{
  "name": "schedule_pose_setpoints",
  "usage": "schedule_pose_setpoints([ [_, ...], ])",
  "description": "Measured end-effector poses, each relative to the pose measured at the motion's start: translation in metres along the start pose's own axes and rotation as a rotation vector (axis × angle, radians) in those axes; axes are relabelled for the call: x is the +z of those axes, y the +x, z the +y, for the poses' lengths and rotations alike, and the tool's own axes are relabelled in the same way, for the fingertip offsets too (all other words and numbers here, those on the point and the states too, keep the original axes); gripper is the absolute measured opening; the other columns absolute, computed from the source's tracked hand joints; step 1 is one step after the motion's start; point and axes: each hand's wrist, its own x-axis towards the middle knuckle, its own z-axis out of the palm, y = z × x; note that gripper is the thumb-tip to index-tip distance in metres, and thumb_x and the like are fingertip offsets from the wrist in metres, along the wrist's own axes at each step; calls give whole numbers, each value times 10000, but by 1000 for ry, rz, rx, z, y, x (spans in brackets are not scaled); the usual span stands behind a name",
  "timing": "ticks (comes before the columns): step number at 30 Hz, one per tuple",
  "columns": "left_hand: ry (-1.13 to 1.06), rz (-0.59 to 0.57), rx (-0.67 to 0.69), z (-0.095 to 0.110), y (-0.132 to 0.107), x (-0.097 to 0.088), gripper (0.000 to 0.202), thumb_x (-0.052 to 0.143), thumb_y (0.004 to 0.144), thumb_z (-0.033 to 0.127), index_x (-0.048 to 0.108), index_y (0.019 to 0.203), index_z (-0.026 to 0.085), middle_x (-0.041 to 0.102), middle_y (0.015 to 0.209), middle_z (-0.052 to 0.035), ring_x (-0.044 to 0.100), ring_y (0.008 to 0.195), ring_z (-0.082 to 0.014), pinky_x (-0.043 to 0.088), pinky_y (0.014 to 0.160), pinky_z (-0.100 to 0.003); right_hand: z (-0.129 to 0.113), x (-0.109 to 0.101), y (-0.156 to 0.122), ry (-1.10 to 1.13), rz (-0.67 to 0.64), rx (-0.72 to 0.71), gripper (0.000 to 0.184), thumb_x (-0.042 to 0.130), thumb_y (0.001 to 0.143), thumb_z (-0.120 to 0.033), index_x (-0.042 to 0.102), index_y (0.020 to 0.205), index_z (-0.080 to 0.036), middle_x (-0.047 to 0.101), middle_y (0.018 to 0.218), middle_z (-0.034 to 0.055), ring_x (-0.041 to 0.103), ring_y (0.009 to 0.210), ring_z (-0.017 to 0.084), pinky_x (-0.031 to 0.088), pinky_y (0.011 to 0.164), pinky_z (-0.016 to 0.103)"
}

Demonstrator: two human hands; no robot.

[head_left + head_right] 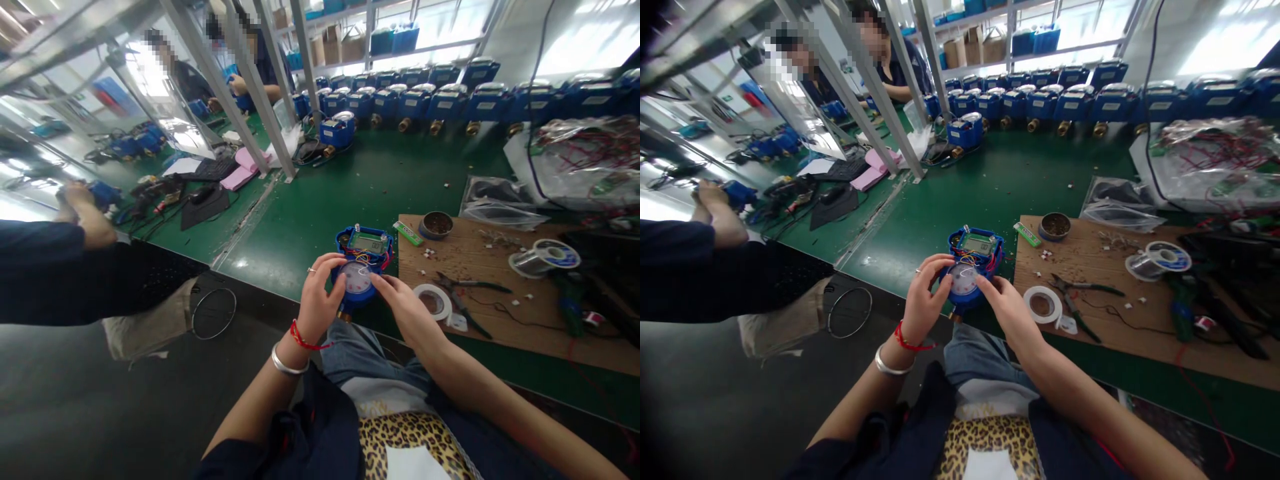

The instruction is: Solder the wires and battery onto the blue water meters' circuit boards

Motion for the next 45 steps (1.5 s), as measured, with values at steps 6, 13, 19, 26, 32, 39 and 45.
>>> schedule_pose_setpoints([
  [6, 233, 45, 183, 19, 0, 1, 202, 583, 886, 153, 605, 1082, 194, 621, 1092, -70, 556, 1054, -192, 470, 943, -379, -4, -9, 0, -148, -77, 24, 603, 560, 810, -636, 610, 1194, -174, 638, 1265, 111, 556, 1223, 277, 400, 1065, 421],
  [13, 182, -13, 197, 27, 9, 7, 93, 581, 898, 170, 652, 956, 188, 645, 964, -51, 588, 919, -159, 500, 843, -312, 2, -25, -14, -378, -24, -261, 549, 576, 860, -494, 543, 1290, -154, 597, 1304, 147, 577, 1192, 281, 467, 1012, 463],
  [19, 82, -83, 141, 28, 16, 9, 106, 554, 911, 162, 650, 947, 187, 680, 1025, -54, 633, 970, -160, 500, 897, -315, -18, -40, -23, -610, 180, -650, 364, 570, 880, -255, 558, 1239, -198, 620, 1254, 99, 590, 1155, 240, 483, 1015, 443],
  [26, 177, -89, 53, 32, 29, 17, 72, 587, 882, 153, 626, 934, 184, 646, 944, -32, 590, 869, -148, 479, 795, -277, -33, -27, -2, -658, 177, -901, 279, 516, 901, -150, 578, 1172, -168, 621, 1207, 112, 563, 1156, 214, 459, 1040, 400],
  [32, 99, -18, 83, 30, 27, 19, 68, 570, 884, 118, 597, 876, 181, 623, 940, -23, 575, 869, -128, 470, 793, -257, -40, -19, 16, -748, 94, -981, 337, 488, 912, -127, 589, 1228, -182, 550, 1354, 98, 482, 1252, 219, 399, 1090, 420],
  [39, 95, 144, 93, 21, 12, 13, 57, 578, 893, 143, 617, 878, 182, 616, 973, -40, 579, 921, -142, 474, 837, -293, -41, -18, 34, -865, 45, -997, 245, 515, 939, -267, 684, 1116, -273, 552, 1382, 20, 476, 1280, 227, 341, 1111, 468],
  [45, 80, 208, 54, 13, 4, 12, 31, 597, 889, 166, 616, 879, 189, 624, 923, -26, 582, 893, -142, 469, 826, -297, -35, -18, 38, -812, 119, -969, 256, 485, 943, -235, 699, 1081, -263, 609, 1315, 22, 515, 1250, 225, 353, 1098, 491],
])
